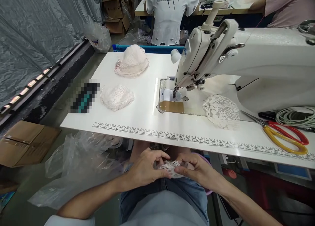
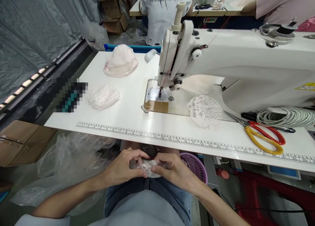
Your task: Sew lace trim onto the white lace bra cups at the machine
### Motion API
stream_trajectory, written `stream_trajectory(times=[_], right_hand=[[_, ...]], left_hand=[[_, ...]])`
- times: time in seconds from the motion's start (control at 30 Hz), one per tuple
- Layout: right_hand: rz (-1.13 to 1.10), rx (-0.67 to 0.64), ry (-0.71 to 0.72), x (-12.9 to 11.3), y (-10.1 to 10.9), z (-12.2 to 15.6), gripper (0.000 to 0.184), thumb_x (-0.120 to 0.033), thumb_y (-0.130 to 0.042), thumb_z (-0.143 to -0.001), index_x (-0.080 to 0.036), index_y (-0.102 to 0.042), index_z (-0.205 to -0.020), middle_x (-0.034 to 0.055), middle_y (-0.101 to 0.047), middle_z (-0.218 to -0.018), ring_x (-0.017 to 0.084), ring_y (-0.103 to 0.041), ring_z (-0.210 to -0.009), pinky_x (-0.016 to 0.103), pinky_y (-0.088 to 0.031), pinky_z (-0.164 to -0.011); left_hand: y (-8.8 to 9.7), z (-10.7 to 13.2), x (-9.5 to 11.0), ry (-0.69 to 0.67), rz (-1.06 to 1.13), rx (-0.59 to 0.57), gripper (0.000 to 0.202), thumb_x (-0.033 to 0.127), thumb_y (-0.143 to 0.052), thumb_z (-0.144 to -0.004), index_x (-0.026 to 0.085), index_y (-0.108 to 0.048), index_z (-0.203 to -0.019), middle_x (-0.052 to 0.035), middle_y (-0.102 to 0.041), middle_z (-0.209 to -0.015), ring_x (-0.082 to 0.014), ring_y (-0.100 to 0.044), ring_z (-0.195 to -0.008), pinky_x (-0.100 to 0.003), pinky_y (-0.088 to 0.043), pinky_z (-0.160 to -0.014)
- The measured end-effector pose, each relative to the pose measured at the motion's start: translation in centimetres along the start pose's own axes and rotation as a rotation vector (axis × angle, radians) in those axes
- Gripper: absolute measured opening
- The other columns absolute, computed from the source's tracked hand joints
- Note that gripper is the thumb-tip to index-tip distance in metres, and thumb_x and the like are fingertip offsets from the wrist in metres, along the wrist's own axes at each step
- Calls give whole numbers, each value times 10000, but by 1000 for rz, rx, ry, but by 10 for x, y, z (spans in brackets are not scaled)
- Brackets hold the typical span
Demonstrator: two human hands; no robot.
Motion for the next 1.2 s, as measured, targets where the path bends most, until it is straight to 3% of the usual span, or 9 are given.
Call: stream_trajectory(times=[0.23, 0.4, 0.5, 0.7, 0.9, 1.2], right_hand=[[-7, -9, 13, 3, -2, -1, 362, -502, -548, -819, -174, -515, -670, -48, -400, -584, 80, -336, -528, 219, -293, -494], [-9, -32, 16, 0, -5, -3, 312, -468, -567, -822, -174, -546, -721, -30, -469, -629, 93, -402, -571, 221, -326, -523], [8, -31, 27, -3, -6, -4, 279, -437, -562, -837, -172, -584, -753, -7, -524, -681, 111, -453, -630, 229, -350, -569], [12, -5, 31, -5, -6, -6, 328, -473, -539, -840, -174, -577, -709, -17, -485, -624, 109, -407, -583, 235, -319, -539], [21, 8, 22, -5, -5, -7, 351, -502, -548, -824, -177, -568, -693, -18, -479, -618, 109, -407, -582, 233, -331, -542], [91, 51, 22, -5, -2, -7, 379, -528, -537, -819, -173, -576, -693, -12, -505, -630, 116, -435, -605, 230, -346, -550]], left_hand=[[1, -1, 1, 20, 37, 19, 236, 372, -687, -723, 207, -671, -890, 31, -625, -700, -146, -574, -701, -339, -306, -942], [3, -1, 2, 7, 53, 41, 167, 351, -656, -754, 194, -671, -808, 21, -640, -711, -142, -570, -700, -308, -328, -897], [4, -1, 3, -1, 71, 38, 166, 344, -643, -765, 185, -672, -802, 14, -650, -726, -140, -563, -709, -277, -351, -822], [4, 0, 2, -14, 130, 26, 171, 325, -624, -776, 162, -675, -774, -3, -657, -723, -135, -561, -706, -220, -372, -656], [3, -1, 0, -39, 225, 29, 139, 263, -601, -788, 146, -670, -816, -17, -668, -784, -137, -582, -737, -202, -411, -660], [3, -1, 1, -29, 324, 37, 172, 293, -639, -767, 138, -674, -836, -26, -676, -809, -146, -599, -764, -209, -439, -707]])
Point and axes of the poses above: each hand's wrist, its own z-axis away from the middle knuckle, its own y-axis out of the back of the hand, x = y × z, the point moved 9 cm from there along -z, towards the middle knuckle
